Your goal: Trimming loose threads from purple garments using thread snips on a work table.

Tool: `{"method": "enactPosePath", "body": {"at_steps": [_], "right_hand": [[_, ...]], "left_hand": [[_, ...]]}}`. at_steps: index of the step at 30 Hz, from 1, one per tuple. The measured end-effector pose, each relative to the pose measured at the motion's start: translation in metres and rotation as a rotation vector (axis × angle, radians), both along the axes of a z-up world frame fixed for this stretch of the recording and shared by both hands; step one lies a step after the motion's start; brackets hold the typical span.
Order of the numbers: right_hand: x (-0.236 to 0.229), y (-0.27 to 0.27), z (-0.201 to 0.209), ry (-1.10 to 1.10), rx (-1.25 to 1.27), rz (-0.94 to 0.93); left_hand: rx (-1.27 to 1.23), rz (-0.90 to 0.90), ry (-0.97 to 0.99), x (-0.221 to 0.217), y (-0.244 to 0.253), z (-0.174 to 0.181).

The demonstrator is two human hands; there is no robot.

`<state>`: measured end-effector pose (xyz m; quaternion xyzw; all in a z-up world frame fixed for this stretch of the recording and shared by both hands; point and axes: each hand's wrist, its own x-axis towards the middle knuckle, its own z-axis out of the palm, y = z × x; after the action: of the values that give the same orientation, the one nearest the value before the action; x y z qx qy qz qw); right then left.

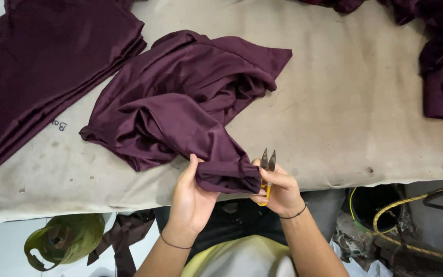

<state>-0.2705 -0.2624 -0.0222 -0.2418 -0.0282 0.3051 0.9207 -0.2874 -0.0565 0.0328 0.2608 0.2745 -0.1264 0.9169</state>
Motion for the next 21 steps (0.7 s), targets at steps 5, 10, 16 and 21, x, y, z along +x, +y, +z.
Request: {"method": "enactPosePath", "body": {"at_steps": [5,10,16,21], "right_hand": [[0.003,0.002,-0.003,-0.088,-0.392,-0.037],[0.042,-0.006,0.006,-0.094,-0.958,-0.195],[0.152,-0.050,-0.021,-0.032,-1.307,-0.437],[0.196,-0.050,-0.021,0.109,-1.211,-0.468]], "left_hand": [[0.068,0.248,-0.029,0.003,0.021,-0.024],[0.556,0.914,-0.247,0.012,0.171,-0.033],[2.014,0.754,-0.201,0.002,0.200,-0.041],[2.321,0.547,-0.235,0.024,0.115,-0.042]]}}
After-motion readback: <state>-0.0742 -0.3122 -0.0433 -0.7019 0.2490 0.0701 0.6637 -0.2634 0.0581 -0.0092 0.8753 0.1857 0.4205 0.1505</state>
